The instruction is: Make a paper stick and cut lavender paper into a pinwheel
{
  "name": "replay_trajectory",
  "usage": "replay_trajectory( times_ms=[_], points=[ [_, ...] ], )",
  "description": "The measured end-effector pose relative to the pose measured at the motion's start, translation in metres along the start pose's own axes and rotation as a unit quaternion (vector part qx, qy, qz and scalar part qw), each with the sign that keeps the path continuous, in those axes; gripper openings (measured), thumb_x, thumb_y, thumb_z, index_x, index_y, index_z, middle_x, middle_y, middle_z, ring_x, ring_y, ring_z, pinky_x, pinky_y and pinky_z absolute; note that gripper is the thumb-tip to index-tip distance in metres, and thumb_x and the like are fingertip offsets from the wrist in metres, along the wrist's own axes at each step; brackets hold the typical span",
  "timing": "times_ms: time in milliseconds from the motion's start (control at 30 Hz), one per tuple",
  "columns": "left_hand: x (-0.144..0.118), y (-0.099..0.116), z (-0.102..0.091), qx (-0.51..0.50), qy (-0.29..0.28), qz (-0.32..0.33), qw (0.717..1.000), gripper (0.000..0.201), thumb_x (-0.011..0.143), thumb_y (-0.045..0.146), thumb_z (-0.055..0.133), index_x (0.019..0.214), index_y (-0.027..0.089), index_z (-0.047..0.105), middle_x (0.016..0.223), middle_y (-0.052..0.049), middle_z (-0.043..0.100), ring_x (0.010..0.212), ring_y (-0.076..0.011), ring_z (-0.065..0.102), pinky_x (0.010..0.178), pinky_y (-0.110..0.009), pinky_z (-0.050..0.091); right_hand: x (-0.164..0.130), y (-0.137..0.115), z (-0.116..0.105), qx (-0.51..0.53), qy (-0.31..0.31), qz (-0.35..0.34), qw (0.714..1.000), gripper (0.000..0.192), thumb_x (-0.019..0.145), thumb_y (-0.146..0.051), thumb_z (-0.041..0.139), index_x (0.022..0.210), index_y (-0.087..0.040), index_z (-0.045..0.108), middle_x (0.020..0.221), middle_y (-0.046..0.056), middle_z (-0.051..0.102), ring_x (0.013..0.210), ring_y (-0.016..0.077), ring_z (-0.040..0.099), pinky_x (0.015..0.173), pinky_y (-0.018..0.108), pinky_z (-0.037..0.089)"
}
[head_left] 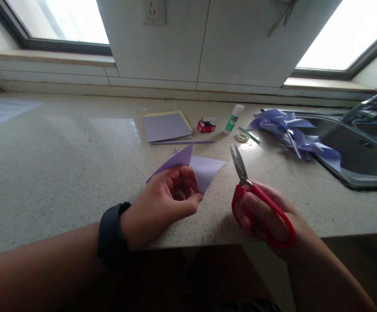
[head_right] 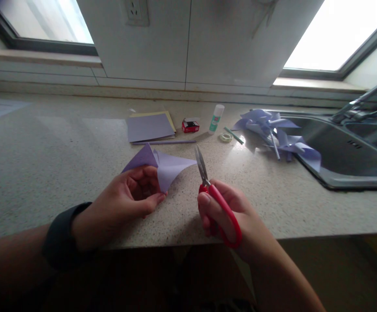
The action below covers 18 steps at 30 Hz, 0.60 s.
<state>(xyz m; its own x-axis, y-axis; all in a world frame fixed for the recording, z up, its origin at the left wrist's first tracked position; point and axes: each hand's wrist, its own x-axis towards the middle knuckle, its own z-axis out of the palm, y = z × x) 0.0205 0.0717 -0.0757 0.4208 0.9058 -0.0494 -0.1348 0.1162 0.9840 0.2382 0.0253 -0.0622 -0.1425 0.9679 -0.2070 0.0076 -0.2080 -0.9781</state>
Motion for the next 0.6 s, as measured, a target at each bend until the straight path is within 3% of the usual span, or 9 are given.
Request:
replay_trajectory(
  times_ms=[167,300,467,600],
  points=[
    [0.0,-0.005,-0.002,0.018,-0.015,0.012,1.0,0.031,0.077,0.017,0.078,0.103,0.02,0.062,0.087,0.002,0.066,0.073,-0.0092,0.056,0.065,-0.022,0.043,-0.001,-0.006,0.011,0.032,0.048,0.009,0.998,0.05,0.08,-0.061,0.074,0.065,-0.018,0.054,0.052,-0.003,0.053,0.044,0.0049,0.043,0.04,0.015,0.031],
    [-0.002,-0.007,0.001,0.037,-0.018,0.023,0.999,0.044,0.075,0.015,0.077,0.114,0.021,0.059,0.086,0.002,0.065,0.072,-0.0103,0.056,0.063,-0.024,0.042,0.009,-0.004,0.012,0.093,0.15,0.004,0.984,0.042,0.079,-0.058,0.076,0.074,-0.019,0.058,0.06,0.0,0.062,0.047,0.0077,0.051,0.04,0.015,0.038],
    [-0.003,-0.007,0.002,0.061,-0.033,0.019,0.997,0.051,0.075,0.016,0.073,0.122,0.02,0.053,0.09,0.0,0.064,0.08,-0.0139,0.06,0.065,-0.026,0.044,0.028,-0.004,-0.008,0.11,0.239,-0.067,0.962,0.039,0.076,-0.053,0.08,0.076,-0.019,0.061,0.073,0.008,0.072,0.048,0.01,0.055,0.033,0.015,0.033],
    [-0.003,-0.013,-0.001,0.077,-0.049,0.055,0.994,0.052,0.079,0.016,0.07,0.127,0.023,0.053,0.092,0.0,0.062,0.079,-0.0129,0.058,0.067,-0.027,0.044,0.039,-0.012,-0.03,0.111,0.231,-0.066,0.964,0.037,0.073,-0.048,0.083,0.074,-0.021,0.059,0.063,0.0,0.064,0.048,0.01,0.055,0.033,0.016,0.033]
  ],
)
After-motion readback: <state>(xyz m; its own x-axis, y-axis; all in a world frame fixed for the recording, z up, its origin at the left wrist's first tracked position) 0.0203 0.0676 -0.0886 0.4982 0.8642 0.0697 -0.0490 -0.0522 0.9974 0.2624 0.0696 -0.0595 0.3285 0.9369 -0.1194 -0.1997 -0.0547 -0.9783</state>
